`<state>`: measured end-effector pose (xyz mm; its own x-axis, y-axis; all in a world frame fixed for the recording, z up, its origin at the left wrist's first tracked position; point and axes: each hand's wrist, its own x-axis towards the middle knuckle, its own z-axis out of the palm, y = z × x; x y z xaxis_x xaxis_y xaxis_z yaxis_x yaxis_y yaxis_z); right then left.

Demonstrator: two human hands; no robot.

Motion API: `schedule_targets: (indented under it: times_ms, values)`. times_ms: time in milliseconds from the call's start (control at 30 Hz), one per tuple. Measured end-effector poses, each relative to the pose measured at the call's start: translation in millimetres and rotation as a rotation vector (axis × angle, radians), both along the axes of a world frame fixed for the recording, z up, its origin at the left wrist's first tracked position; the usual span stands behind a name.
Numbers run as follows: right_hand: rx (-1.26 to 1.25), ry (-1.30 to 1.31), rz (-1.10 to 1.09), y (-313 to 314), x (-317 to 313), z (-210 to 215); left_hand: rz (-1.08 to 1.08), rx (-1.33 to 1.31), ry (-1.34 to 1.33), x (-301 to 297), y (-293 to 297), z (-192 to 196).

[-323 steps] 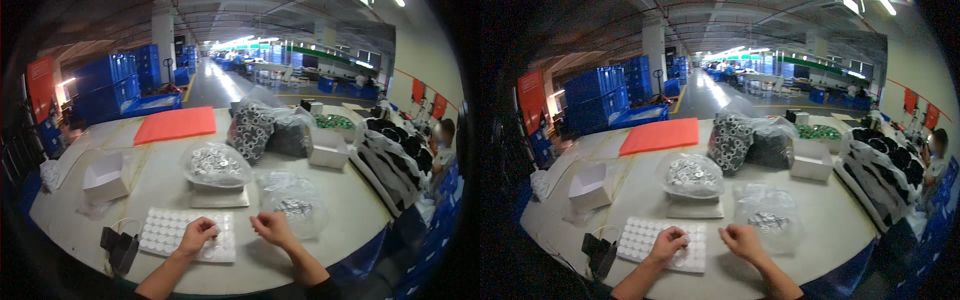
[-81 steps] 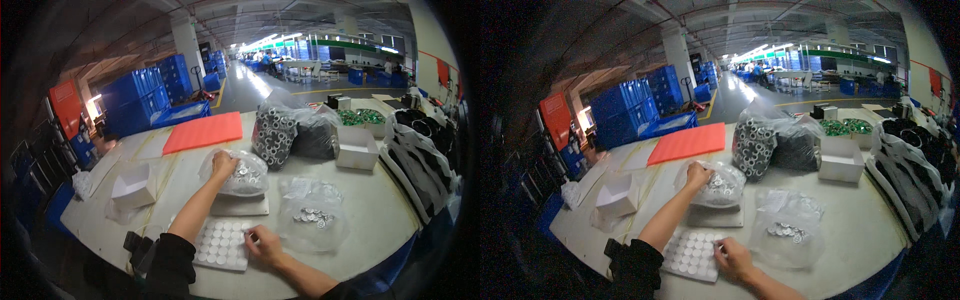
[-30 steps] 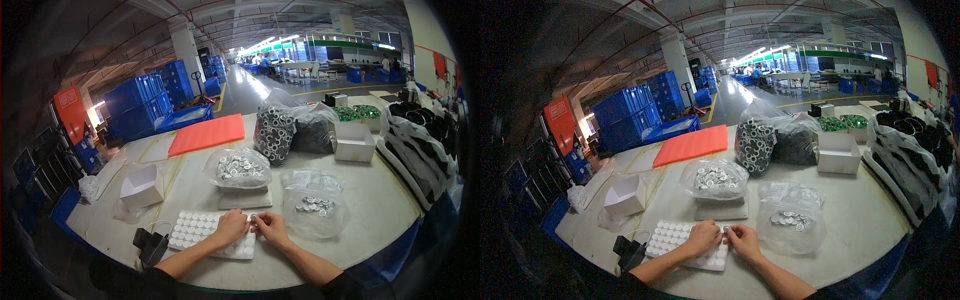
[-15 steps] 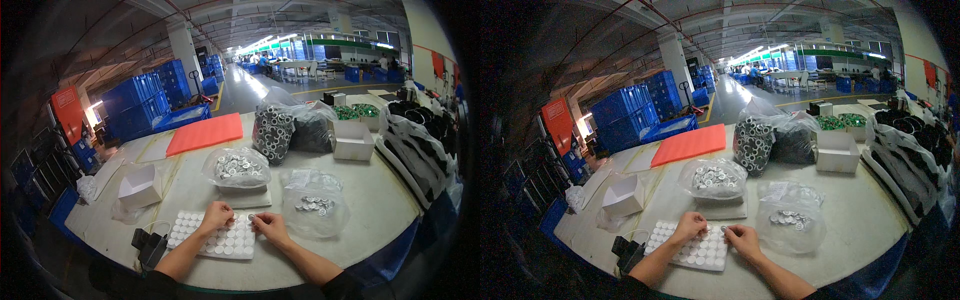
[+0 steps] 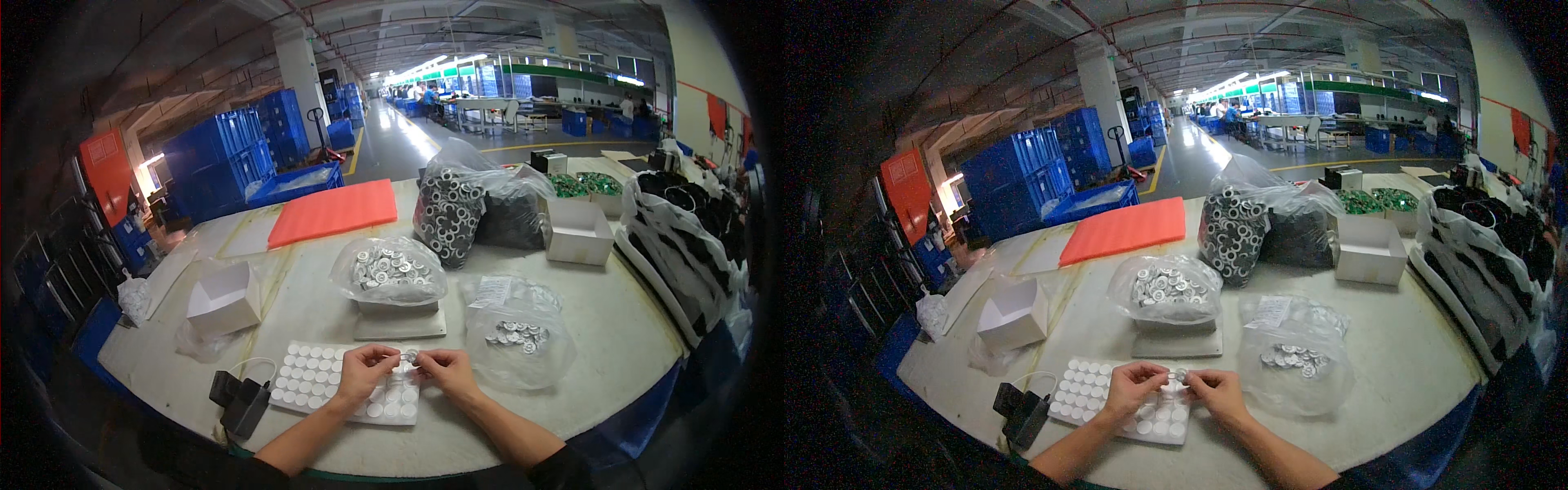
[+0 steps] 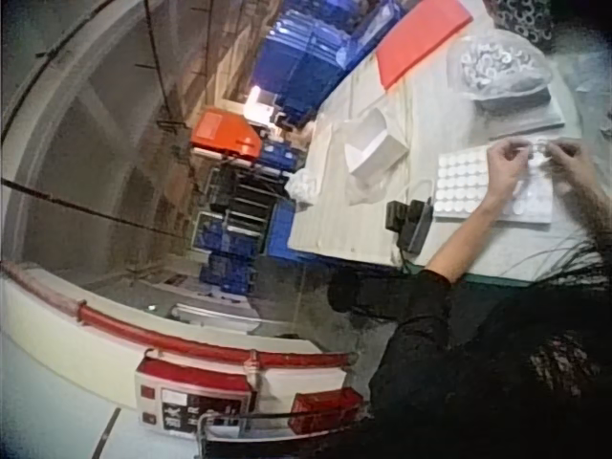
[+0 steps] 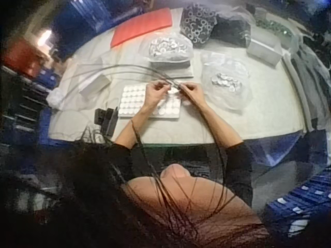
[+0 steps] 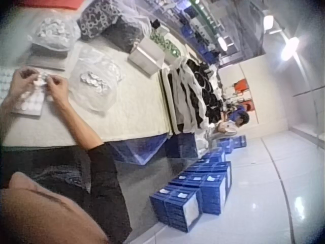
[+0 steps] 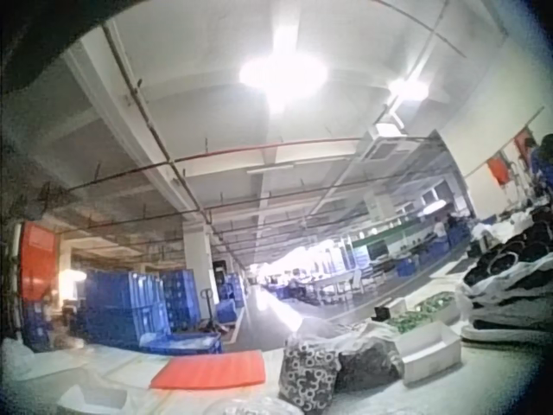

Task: The person assembles small circular lighting components by hand and places them into a plastic tray.

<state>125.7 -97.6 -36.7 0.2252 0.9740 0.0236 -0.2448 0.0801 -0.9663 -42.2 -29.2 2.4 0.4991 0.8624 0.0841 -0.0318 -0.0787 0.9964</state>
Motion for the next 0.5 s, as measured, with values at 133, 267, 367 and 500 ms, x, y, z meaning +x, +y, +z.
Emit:
schedule_targets:
  times_ms: [133,267,367,500]
  values:
    - [0.01,0.066,0.022,2.6,-2.0,-4.3,-0.002,0.006,-0.073,3.3,-0.9,-11.1]
    - [0.02,-0.018,0.055,2.6,-2.5,-7.0,-0.012,-0.066,-0.066,2.8,0.3,-18.8]
    - [0.028,0.024,0.055,-0.9,-6.1,-4.2,0.003,-0.052,-0.067,3.7,-2.0,-16.7]
    - [0.025,-0.041,0.047,-2.1,-6.6,-2.7,0.022,-0.04,-0.075,6.2,-4.4,-15.0]
